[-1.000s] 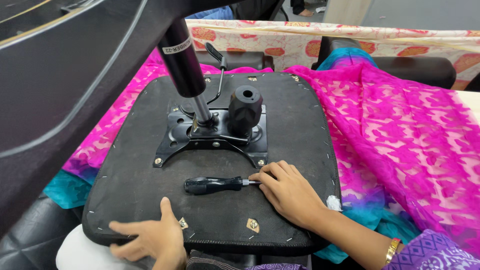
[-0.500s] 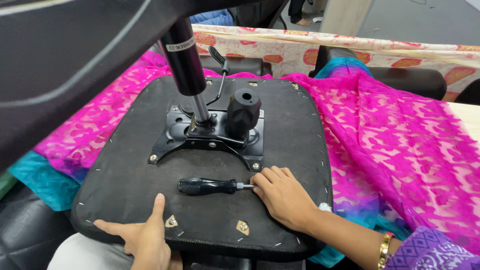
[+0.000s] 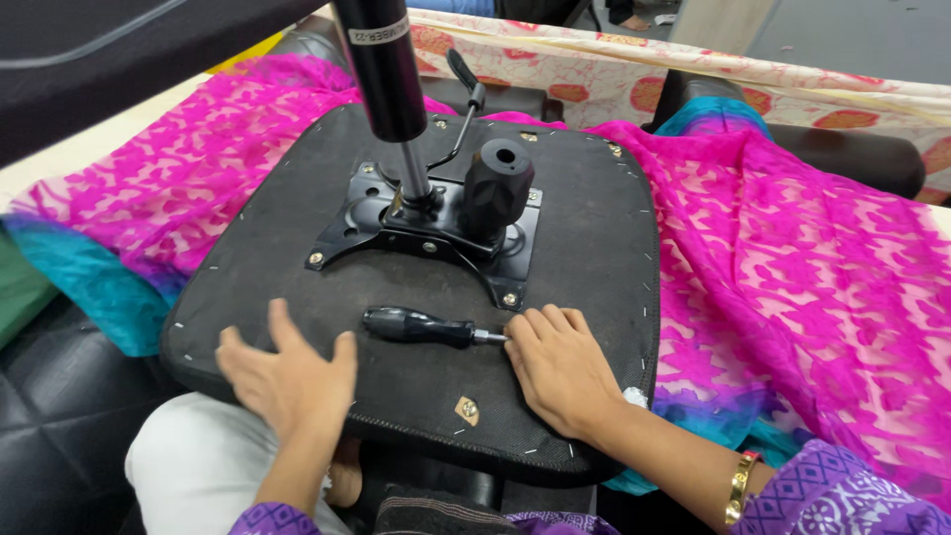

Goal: The person uses a screwdriver to tighten screws on a black metal bracket attached to a black upholstered seat base. They rotate the screwdriver repeatedly to secure the bracket, then place the tool down and adjust the seat base with both hands.

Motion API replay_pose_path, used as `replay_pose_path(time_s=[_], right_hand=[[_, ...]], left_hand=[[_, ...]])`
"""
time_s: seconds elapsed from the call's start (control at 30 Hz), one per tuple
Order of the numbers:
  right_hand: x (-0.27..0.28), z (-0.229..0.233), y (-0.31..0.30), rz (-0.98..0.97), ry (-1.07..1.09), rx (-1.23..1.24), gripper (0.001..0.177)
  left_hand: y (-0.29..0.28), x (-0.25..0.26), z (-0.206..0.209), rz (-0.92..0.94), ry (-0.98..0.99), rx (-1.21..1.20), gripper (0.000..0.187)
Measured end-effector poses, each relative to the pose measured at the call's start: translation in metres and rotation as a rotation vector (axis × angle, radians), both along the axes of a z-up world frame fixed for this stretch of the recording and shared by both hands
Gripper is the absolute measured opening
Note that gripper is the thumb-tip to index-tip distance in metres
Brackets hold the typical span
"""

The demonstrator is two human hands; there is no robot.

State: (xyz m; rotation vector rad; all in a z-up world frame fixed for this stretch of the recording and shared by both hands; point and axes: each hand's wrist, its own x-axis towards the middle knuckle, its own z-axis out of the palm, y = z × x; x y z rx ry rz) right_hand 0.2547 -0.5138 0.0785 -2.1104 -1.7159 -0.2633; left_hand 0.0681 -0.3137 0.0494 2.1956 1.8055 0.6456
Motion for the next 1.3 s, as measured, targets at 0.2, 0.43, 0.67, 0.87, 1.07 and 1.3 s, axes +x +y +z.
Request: replay_pose_path(time_s=[0.2,0.43,0.67,0.87,1.07,1.3], right_hand=[[0.016,-0.010,-0.007,-0.113,0.249,0.135,0.025],[0.033,-0.012,-0.011,-0.266,1.083,0.163,0.046],[0.026,-0.008,-0.014,-0.191,0.902,0.145,0.049],[0.017,-0.002,-0.009,-0.195,0.620,-0.069,0.046],[0.015,-0.004,-0.010,-0.139,0.528,0.005,0.047],[0.018,-0.007,-0.011,-0.148,0.569,0.057,0.045]], left_hand=[[-0.053,0.025,-0.022,-0.344,0.177,0.102,0.077],[-0.064,0.027,-0.017,-0.497,0.249,0.145,0.082],[-0.076,0.021,0.007,-0.670,0.315,-0.078,0.108],[-0.070,0.025,0.020,-0.668,0.321,-0.329,0.130],[-0.062,0.025,0.011,-0.695,0.343,-0.354,0.133],[-0.055,0.029,0.006,-0.712,0.367,-0.401,0.137]])
